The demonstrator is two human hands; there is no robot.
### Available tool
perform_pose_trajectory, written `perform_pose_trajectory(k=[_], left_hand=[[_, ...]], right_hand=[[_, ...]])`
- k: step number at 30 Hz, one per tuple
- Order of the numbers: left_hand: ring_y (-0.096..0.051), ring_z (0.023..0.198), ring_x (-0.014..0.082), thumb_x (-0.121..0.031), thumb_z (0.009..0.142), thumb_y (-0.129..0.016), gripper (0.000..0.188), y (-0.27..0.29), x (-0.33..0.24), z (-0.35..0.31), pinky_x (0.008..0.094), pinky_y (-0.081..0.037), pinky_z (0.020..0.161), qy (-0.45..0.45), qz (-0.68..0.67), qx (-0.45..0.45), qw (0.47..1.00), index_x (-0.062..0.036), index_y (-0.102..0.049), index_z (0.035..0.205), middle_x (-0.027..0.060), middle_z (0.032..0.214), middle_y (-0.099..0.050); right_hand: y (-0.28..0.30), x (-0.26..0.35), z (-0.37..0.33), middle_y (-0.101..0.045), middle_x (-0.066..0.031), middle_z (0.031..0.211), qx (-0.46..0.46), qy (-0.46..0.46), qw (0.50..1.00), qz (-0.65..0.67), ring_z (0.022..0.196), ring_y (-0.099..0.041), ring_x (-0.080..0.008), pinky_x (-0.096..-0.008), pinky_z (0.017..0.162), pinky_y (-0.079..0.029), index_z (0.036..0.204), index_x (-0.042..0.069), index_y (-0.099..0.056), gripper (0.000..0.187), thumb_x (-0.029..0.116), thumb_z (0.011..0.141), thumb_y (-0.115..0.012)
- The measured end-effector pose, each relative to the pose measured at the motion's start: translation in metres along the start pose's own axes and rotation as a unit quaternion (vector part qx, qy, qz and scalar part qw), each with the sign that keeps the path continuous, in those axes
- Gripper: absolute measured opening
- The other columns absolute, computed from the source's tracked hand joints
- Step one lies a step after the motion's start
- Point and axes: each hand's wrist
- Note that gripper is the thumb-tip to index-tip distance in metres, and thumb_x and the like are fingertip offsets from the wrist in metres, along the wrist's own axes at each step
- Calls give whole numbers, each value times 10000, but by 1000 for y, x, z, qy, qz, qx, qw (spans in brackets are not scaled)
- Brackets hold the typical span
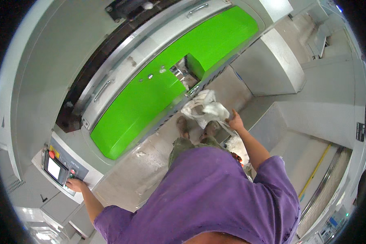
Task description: The person carries a bundle of white cotton and feeds it into a textile processing machine. They open the machine cover, place the cotton on the conveyor, and use the control panel to operate the machine while guiding the cotton through the rollers.
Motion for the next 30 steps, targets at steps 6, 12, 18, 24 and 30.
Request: perform_pose_trajectory(k=[6, 12, 18, 24, 30], left_hand=[[-516, 1044, 407, -359, 892, -388, 483, 12, -20, -11, 471, -371, 910, 45, -32, 10, 998, 26, -550, 1135, 249, 1174, -548], [-494, 1064, 414, -361, 887, -418, 453, 2, -9, -4, 481, -360, 913, 22, -17, -16, 999, 42, -513, 1071, 250, 1120, -524], [-375, 1274, 395, -425, 901, -417, 620, 2, 8, 6, 440, -304, 1055, -4, 48, 25, 999, 33, -412, 1319, 252, 1386, -389], [-475, 1166, 411, -436, 897, -413, 579, 7, 13, 13, 491, -398, 953, -16, 96, -7, 995, -41, -430, 1321, 235, 1316, -462], [-423, 1247, 364, -480, 915, -380, 617, -1, 13, 13, 497, -380, 980, 32, 140, -18, 989, -76, -380, 1381, 196, 1401, -392]], right_hand=[[-25, -134, 38, -621, -82, 1135, 153, 38, 973, -171, 1049, -585, -213, -331, 813, -487, 1023, 142, -660, 269, 307, 852, -535], [-26, -153, 6, -610, -52, 708, 191, 305, 921, -148, 572, -576, -213, -370, 503, -447, 867, 68, -618, 149, 205, 852, -562], [-49, -136, 6, -605, -57, 693, 242, 96, 950, 172, 529, -569, -168, -277, 429, -388, 944, 46, -632, 154, 157, 849, -584], [-39, -116, 29, -651, -67, 765, 80, 462, 874, -124, 580, -616, -159, -267, 487, -469, 1026, 47, -649, 225, 147, 830, -600], [-19, -87, 22, -650, -39, 748, 149, 123, 979, 72, 581, -617, -166, -257, 520, -491, 896, 85, -670, 120, 140, 795, -636]])
Point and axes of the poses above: each hand's wrist, its own z-axis towards the middle knuckle, its own y-axis out of the back of the hand, x = y × z
